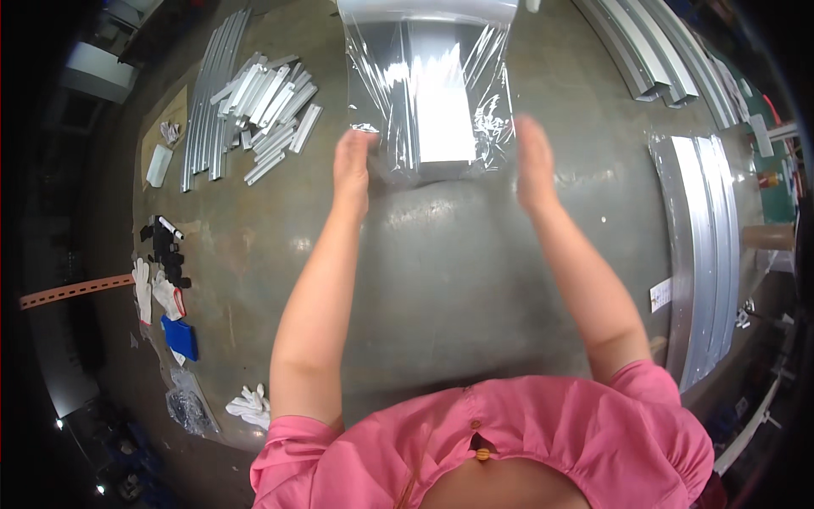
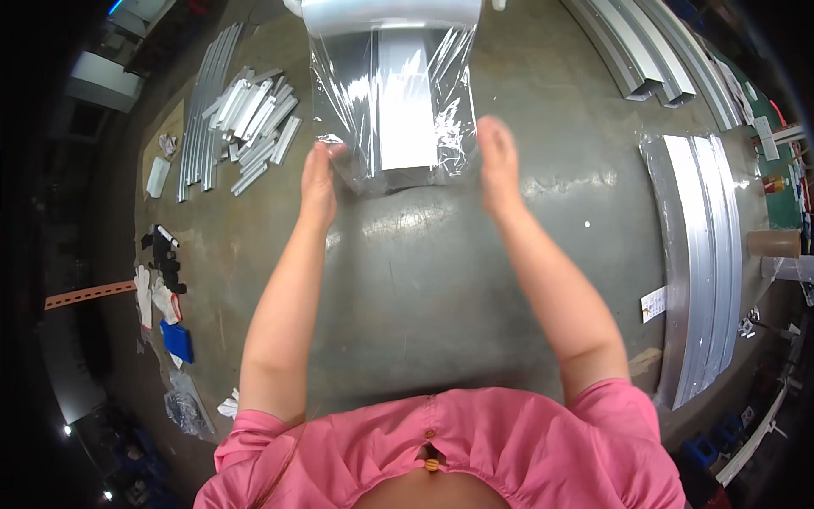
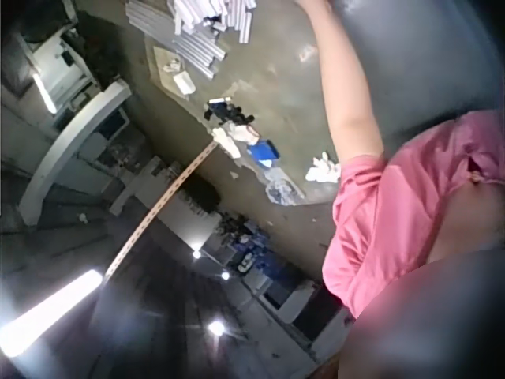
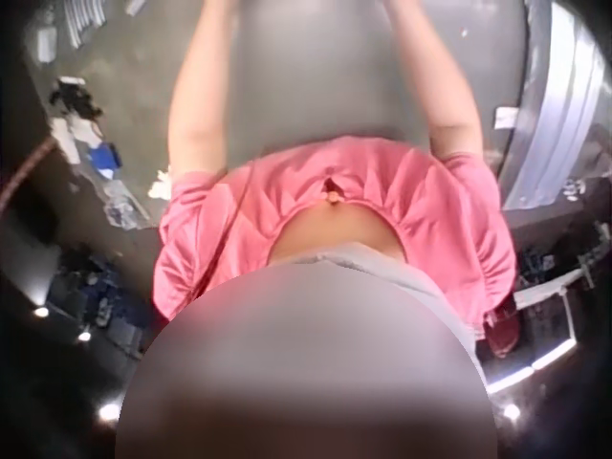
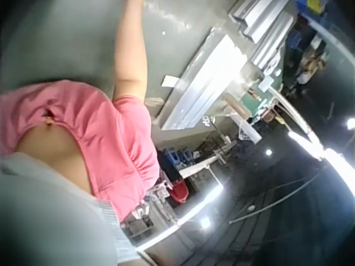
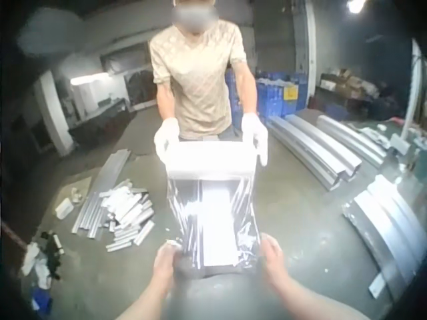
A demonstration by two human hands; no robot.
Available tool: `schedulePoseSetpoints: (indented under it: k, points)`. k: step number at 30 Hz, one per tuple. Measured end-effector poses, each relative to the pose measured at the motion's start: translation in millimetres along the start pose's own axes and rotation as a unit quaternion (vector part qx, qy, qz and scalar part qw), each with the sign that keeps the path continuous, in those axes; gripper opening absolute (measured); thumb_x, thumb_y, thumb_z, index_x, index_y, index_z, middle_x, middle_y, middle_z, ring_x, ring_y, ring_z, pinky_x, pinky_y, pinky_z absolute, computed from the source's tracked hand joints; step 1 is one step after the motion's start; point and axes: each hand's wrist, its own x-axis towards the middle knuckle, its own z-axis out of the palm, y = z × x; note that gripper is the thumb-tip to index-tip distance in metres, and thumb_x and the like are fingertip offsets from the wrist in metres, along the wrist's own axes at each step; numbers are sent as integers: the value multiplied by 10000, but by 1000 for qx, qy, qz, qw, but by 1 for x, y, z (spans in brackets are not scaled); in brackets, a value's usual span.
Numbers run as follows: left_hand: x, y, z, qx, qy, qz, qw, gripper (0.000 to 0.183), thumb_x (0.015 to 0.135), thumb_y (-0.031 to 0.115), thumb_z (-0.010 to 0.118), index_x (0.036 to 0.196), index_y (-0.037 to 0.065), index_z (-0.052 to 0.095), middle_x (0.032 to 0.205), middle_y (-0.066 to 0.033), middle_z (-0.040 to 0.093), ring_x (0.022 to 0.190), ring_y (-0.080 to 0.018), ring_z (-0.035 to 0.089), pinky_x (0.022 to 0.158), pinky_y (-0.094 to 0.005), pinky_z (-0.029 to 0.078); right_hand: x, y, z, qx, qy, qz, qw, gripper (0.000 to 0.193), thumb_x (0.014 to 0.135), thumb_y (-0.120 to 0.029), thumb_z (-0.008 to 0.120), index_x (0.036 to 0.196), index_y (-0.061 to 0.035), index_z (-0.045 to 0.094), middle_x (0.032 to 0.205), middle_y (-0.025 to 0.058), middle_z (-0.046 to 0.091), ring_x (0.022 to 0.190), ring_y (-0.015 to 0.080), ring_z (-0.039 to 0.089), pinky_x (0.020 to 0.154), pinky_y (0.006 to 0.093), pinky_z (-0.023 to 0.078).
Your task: Wrapping long metal components with plastic stretch film.
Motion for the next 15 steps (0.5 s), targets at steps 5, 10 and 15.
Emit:
schedulePoseSetpoints:
  k: [5, 10, 15]
  points:
    - [2, -12, -5, 11, -30, -93, 995, 424, 800, 421, 480, 859, 4, 526, 744, -81, 547, 742, -161, 523, 721, -271, 404, -16, 11, 9, 13, -42, 112, 993, 262, 807, -228, 490, 900, 6, 561, 654, 30, 534, 573, 94, 460, 593, 227, 405]
    - [19, -15, -5, 326, -67, -126, 935, 412, 816, 414, 444, 887, 17, 529, 791, -93, 552, 687, -163, 525, 623, -240, 420, 1, 26, 10, -290, -49, 89, 952, 374, 796, -378, 496, 871, -18, 564, 658, 39, 554, 596, 143, 502, 560, 283, 418]
    - [5, -12, 11, 298, 17, 22, 954, 379, 817, 385, 453, 857, 13, 514, 733, -70, 524, 612, -133, 496, 551, -233, 410, 9, 26, 11, -322, -17, 63, 944, 407, 802, -405, 475, 902, -21, 562, 677, 41, 560, 566, 134, 484, 532, 270, 410]
